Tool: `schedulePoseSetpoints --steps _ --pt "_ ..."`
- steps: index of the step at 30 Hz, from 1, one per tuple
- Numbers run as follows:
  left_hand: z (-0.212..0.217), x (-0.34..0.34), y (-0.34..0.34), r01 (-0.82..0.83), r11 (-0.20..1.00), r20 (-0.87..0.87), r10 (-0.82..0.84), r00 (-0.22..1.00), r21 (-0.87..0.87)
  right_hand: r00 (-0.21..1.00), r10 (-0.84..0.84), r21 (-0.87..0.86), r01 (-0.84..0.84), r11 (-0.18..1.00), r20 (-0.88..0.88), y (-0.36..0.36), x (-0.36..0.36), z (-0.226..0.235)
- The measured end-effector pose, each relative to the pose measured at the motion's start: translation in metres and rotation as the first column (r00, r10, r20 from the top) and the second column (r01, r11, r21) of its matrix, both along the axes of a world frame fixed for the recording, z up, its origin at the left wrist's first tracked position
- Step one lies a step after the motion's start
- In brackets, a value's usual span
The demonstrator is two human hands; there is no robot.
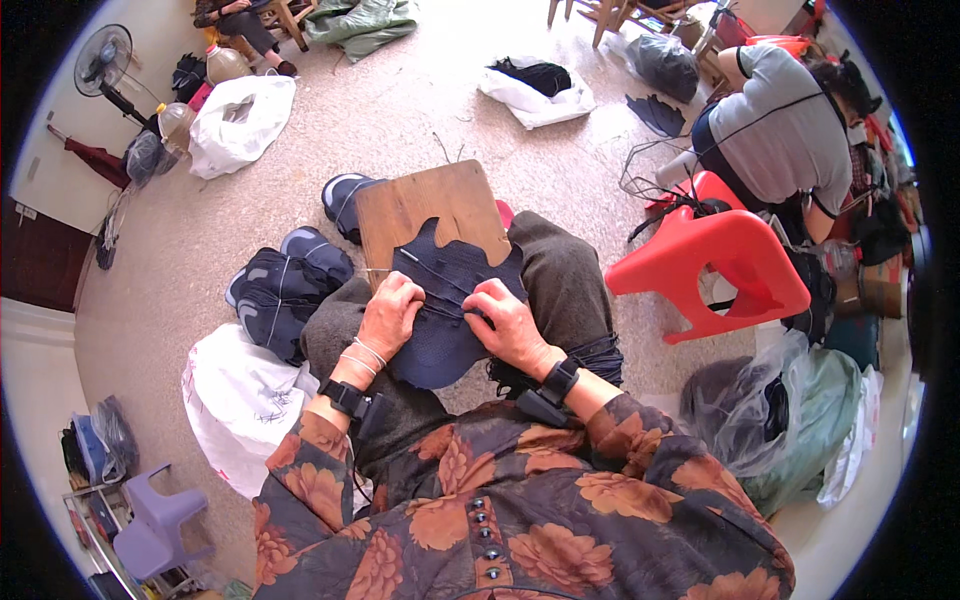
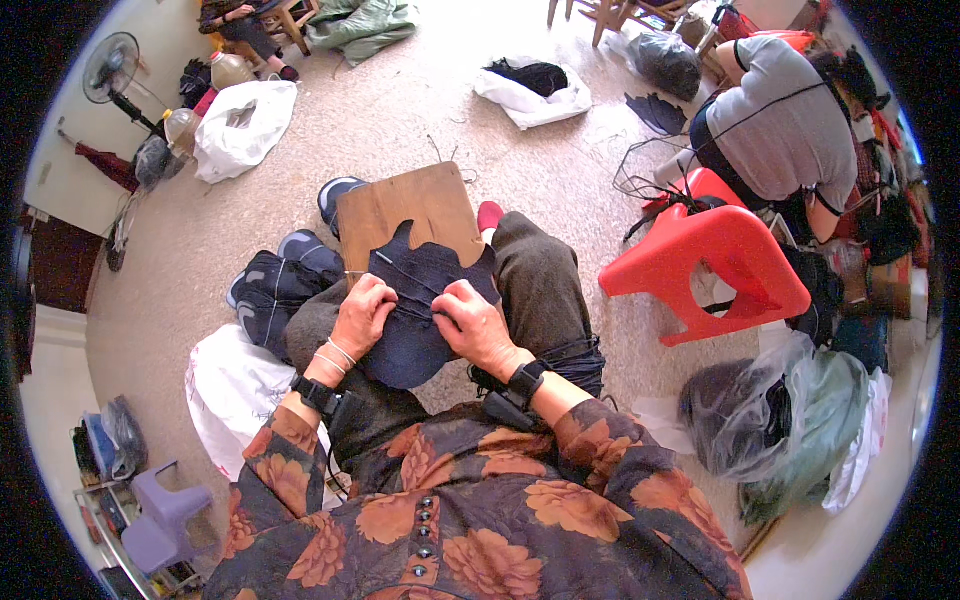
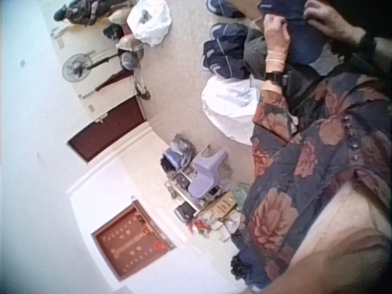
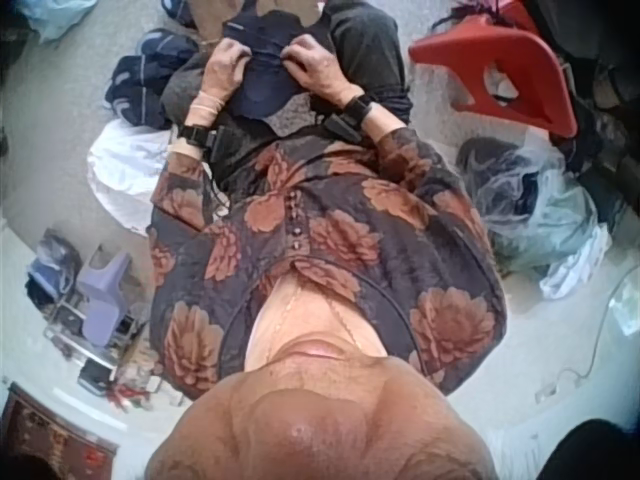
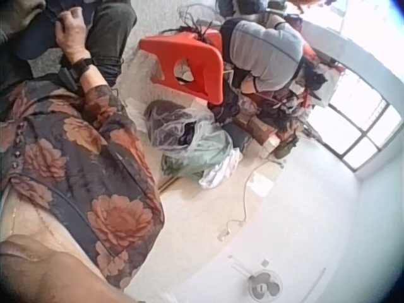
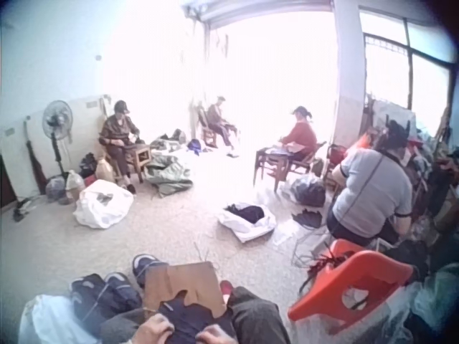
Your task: Manually sewing or stitching components of a shoe upper using a needle and thread.
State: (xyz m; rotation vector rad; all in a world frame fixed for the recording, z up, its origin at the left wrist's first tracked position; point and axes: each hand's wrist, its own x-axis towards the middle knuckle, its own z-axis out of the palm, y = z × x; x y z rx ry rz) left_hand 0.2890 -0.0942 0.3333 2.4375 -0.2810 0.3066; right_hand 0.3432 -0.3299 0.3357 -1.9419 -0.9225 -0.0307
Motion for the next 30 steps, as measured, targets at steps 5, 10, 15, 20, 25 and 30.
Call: schedulePoseSetpoints --steps 5,10,15,20,25,30 --pt "0.001 -0.017 -0.019 -0.317 0.929 -0.081 0.307 0.948 -0.193 0.994 0.076 -0.063 -0.071 0.995 0.078 0.009 -0.003 -0.004" --pt "-0.001 -0.023 -0.03 -0.392 0.919 -0.073 0.389 0.918 -0.04 0.983 0.075 -0.113 -0.057 0.992 0.167 0.012 -0.002 -0.013" --pt "-0.008 -0.025 -0.025 -0.4 0.913 -0.081 0.394 0.915 -0.08 0.968 0.122 -0.158 -0.089 0.983 0.218 0.012 -0.003 -0.012" --pt "-0.009 -0.024 -0.022 -0.395 0.912 -0.106 0.385 0.917 -0.107 0.934 0.238 -0.197 -0.189 0.962 0.268 0.003 0.004 -0.01" --pt "-0.009 -0.022 -0.018 -0.388 0.916 -0.171 0.368 0.914 -0.105 0.903 0.303 -0.227 -0.24 0.944 0.306 -0.003 0.005 -0.006" --pt "-0.005 -0.03 -0.026 -0.336 0.94 -0.016 0.335 0.942 -0.059 0.979 0.163 -0.029 -0.161 0.987 0.124 -0.005 0.0 -0.006"
